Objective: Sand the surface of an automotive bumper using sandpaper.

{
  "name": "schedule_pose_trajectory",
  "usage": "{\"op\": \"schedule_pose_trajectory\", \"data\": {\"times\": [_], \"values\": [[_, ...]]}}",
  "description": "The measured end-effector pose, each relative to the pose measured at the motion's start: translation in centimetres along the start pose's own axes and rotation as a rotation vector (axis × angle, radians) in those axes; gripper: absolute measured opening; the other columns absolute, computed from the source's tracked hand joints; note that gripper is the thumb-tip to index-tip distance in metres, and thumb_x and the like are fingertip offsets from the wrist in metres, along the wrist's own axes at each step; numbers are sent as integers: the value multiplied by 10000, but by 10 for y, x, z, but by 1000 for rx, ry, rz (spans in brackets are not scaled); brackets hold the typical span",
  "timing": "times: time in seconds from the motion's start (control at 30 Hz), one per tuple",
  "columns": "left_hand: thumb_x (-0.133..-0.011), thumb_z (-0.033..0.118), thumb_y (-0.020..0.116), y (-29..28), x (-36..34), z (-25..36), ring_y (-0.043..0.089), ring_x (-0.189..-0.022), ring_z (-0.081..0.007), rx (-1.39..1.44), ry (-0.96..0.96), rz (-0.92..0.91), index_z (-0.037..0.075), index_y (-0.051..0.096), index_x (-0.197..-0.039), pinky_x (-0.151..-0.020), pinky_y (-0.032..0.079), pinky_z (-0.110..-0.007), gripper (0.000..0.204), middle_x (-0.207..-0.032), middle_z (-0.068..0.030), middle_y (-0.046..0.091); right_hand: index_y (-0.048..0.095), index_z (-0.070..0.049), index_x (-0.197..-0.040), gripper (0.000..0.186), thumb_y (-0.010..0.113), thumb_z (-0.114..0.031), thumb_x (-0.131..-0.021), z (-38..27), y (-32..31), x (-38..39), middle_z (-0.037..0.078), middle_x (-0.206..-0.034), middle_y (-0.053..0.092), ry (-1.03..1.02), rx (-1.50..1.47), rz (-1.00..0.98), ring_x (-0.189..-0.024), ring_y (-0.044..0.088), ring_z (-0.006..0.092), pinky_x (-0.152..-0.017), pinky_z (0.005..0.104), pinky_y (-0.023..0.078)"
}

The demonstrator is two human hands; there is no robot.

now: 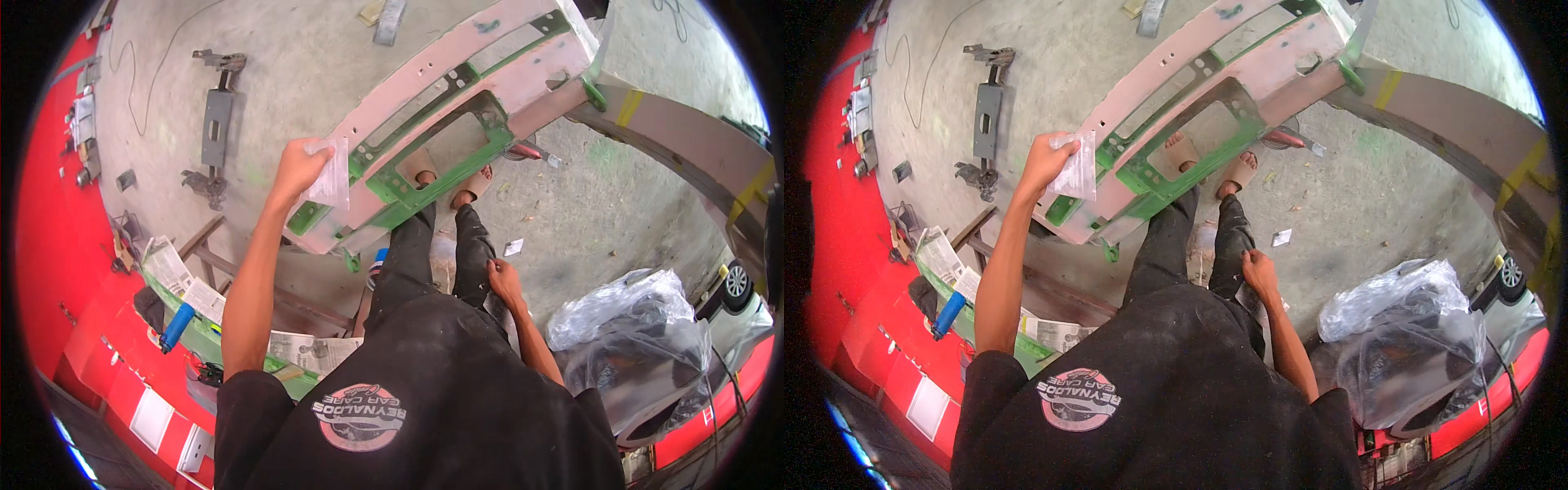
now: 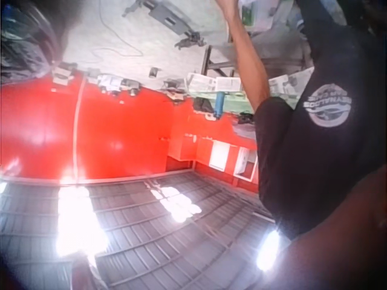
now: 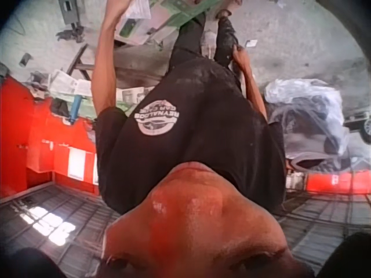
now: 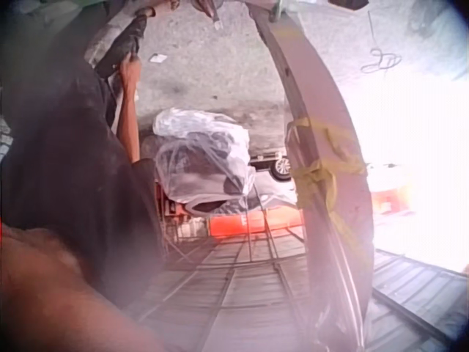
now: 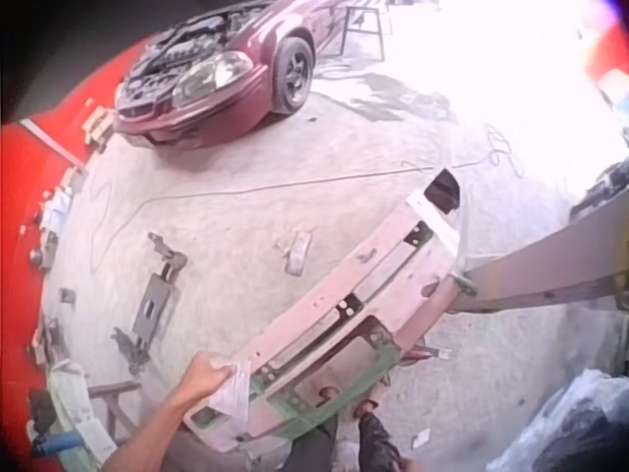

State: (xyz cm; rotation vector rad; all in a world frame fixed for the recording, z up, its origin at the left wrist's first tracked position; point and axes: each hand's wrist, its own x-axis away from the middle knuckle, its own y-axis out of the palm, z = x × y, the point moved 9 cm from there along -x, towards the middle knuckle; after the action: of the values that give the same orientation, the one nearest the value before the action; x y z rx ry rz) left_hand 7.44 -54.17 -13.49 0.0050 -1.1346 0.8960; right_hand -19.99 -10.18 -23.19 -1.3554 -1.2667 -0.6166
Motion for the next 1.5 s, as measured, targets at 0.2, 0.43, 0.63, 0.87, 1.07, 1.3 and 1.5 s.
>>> {"op": "schedule_pose_trajectory", "data": {"times": [0.2, 0.43, 0.63, 0.87, 1.07, 1.3, 1.5], "values": [[-773, 167, 650, -3, 10, 63, 660, -774, -391, -494, 308, 170, -59, 678, -979, -726, 508, -404, 306, -853, -276, 661, 674, -1, -995, 363, 521, -318, -905, 4, 3, -3, 247, -929, 676, -11, -35, 23, -913, 656, 387, -799, 425, 490], [-773, 139, 629, 13, -1, 87, 629, -894, -429, -739, 432, 97, -35, 687, -991, -824, 501, -436, 286, -906, -292, 645, 681, -9, -979, 353, 524, -319, -910, 11, 15, -2, 230, -895, 679, 0, -51, 13, -891, 661, 375, -781, 405, 492], [-787, 94, 609, 28, 5, 103, 635, -845, -424, -879, 454, 58, -25, 694, -954, -763, 515, -462, 222, -886, -278, 649, 647, -36, -1037, 381, 523, -369, -898, 12, 19, 0, 243, -961, 660, 33, -91, -22, -960, 616, 425, -815, 469, 479], [-737, 31, 605, 47, 5, 99, 648, -794, -432, -1096, 416, 130, -40, 676, -832, -689, 536, -491, 138, -821, -259, 647, 651, -45, -1042, 390, 518, -381, -896, 22, 26, -2, 245, -991, 657, 67, -110, -20, -978, 612, 424, -830, 471, 479], [-696, 6, 612, 66, 4, 111, 650, -830, -427, -1218, 410, 80, -43, 647, -800, -716, 542, -479, 120, -857, -256, 649, 650, -44, -1042, 396, 515, -386, -896, 22, 26, -2, 242, -1002, 657, 61, -132, -27, -989, 607, 427, -841, 470, 476], [-693, 68, 636, 64, -16, 130, 640, -884, -436, -1280, 410, 50, -40, 650, -848, -745, 532, -496, 189, -902, -269, 643, 660, -26, -1029, 385, 508, -360, -911, 28, 30, -7, 235, -963, 666, 51, -142, 16, -958, 626, 402, -818, 446, 477], [-671, 58, 603, 53, -43, 115, 645, -878, -432, -1254, 263, -145, -50, 668, -868, -736, 524, -463, 234, -913, -261, 662, 691, -31, -1000, 364, 509, -335, -916, 34, 38, -6, 219, -940, 684, 60, -214, 44, -928, 656, 367, -811, 408, 487]]}}
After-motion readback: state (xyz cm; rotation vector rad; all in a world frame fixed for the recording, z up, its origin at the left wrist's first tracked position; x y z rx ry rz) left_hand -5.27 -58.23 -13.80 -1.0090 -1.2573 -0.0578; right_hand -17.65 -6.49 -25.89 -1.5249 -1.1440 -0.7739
